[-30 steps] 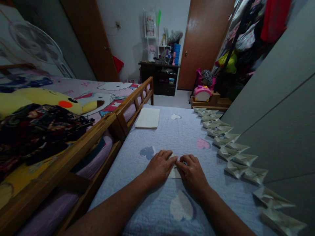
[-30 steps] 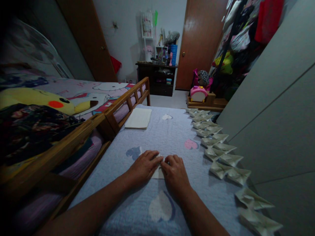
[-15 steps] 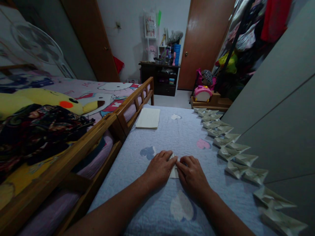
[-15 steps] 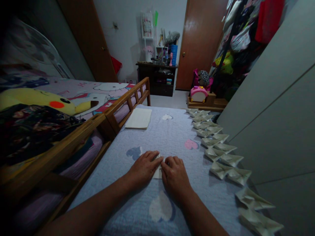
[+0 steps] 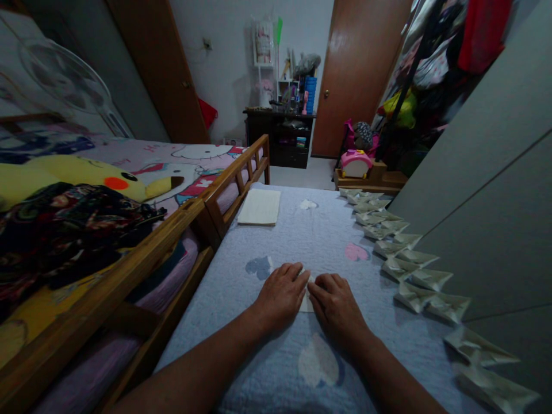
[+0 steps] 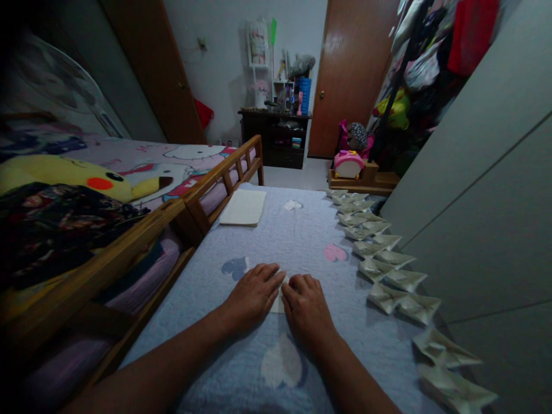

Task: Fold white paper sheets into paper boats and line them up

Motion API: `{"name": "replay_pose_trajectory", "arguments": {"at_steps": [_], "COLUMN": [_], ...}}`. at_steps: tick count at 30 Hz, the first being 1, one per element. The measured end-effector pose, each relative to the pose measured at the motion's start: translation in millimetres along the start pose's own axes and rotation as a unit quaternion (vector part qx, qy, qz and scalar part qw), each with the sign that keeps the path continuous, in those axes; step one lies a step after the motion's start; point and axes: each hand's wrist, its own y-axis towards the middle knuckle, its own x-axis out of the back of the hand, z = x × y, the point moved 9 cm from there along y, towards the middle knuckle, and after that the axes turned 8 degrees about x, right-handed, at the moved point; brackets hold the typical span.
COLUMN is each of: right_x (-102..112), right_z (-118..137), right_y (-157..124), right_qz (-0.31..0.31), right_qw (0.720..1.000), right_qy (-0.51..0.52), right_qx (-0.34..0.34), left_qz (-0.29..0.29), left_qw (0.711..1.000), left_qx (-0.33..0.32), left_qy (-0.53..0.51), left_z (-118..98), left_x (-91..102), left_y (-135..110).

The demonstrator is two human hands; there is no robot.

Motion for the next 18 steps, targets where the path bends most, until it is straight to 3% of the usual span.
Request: {"name": "replay_pose_trajectory", "arguments": {"at_steps": [7,18], "right_x": [-2.0,-1.8], "right_z": [-1.5,-2.3], "right_y": [0.1,0.4], "right_qz": [0.000,0.003], "right_qw": [1.000,1.000], "right_qy": [0.004,0.004], "right_qx": [-0.005,-0.007], "left_qz": [0.016,-0.005], "left_qw": [1.000,1.000], "left_qx": [0.007,0.003], "left_qy": [-0.022,-0.024], "left_z": [-0.1,2.0], "left_x": [3.9,1.9], "left_y": [-0.1,-1.2]}}
